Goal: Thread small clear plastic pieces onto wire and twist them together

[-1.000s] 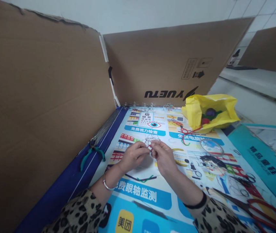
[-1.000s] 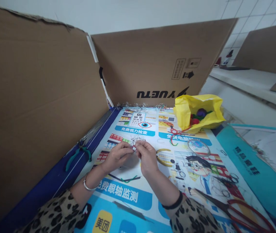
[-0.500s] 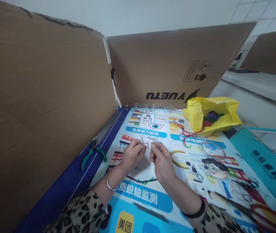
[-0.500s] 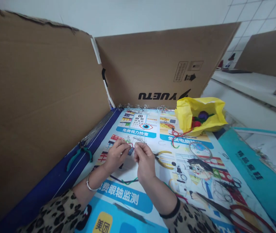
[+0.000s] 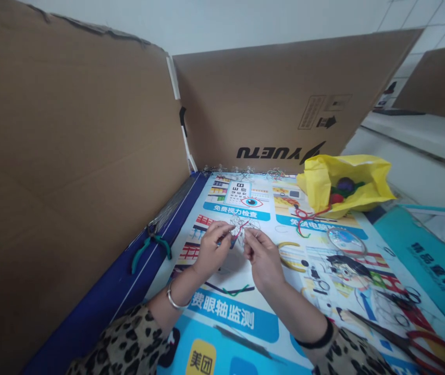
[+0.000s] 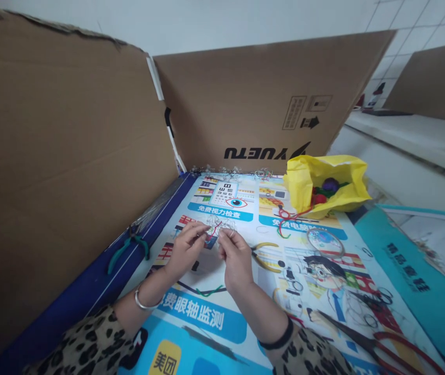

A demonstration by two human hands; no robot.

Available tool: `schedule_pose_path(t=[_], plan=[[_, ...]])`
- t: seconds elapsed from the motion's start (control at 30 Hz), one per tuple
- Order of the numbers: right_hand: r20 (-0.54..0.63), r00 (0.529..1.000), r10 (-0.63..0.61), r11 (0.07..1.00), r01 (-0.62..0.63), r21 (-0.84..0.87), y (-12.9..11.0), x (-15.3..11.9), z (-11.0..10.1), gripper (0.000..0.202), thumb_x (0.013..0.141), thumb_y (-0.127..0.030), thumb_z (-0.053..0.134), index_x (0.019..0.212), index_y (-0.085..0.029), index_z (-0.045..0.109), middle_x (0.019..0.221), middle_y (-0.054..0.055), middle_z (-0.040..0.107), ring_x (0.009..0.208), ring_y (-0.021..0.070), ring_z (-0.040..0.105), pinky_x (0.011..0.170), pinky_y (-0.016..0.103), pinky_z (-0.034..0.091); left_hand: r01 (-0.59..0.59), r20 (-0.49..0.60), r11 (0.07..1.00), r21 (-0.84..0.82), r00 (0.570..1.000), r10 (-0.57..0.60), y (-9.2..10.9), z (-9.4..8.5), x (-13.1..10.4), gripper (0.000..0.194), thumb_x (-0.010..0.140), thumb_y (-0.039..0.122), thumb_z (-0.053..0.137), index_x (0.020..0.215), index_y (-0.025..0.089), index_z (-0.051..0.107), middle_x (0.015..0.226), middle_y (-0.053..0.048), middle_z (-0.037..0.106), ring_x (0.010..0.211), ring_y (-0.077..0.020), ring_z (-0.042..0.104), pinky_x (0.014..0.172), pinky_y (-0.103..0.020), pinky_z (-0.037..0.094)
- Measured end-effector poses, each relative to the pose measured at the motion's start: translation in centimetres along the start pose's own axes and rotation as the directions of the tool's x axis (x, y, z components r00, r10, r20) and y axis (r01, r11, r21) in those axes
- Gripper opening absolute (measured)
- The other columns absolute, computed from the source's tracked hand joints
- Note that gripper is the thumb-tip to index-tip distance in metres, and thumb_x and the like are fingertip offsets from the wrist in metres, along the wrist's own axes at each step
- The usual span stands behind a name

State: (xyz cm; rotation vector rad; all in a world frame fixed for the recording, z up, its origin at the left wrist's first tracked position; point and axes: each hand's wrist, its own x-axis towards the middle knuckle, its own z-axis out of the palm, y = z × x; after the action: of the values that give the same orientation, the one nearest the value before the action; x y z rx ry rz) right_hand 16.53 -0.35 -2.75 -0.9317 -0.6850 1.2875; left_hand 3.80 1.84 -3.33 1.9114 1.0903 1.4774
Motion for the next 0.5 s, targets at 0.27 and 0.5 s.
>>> schedule_pose_path(t=[0.27,0.5], plan=[[0.051,0.997,-0.056,0.973,0.066,-0.221,0.0,0.5,-0.7,0.018,0.071,-0.035,0.066,0.076,-0.018,0.063,0.052,-0.006,0.043,0.048,0.0088,0.035,0.046,0.023,0.027,0.169,-0.025,0.965,-0.201,0.984,-0.177,-0.1,0.2,0.2,0.021,0.077,0.014,0.053,0.095,0.017,0.065,0.099,-0.006,0.053,0.082,-0.0122,0.059,0.071,-0.026,0.053],[0.107,0.991,-0.084,0.878,0.125,-0.462,-0.1,1.2,-1.5,0.017,0.068,-0.030,0.065,0.081,-0.019,0.065,0.061,-0.002,0.056,0.054,0.0120,0.046,0.052,0.025,0.035,0.240,-0.028,0.920,-0.309,0.965,-0.261,0.2,0.2,0.2,0.021,0.076,0.017,0.055,0.094,0.016,0.065,0.103,-0.006,0.051,0.075,-0.0098,0.059,0.071,-0.026,0.053]])
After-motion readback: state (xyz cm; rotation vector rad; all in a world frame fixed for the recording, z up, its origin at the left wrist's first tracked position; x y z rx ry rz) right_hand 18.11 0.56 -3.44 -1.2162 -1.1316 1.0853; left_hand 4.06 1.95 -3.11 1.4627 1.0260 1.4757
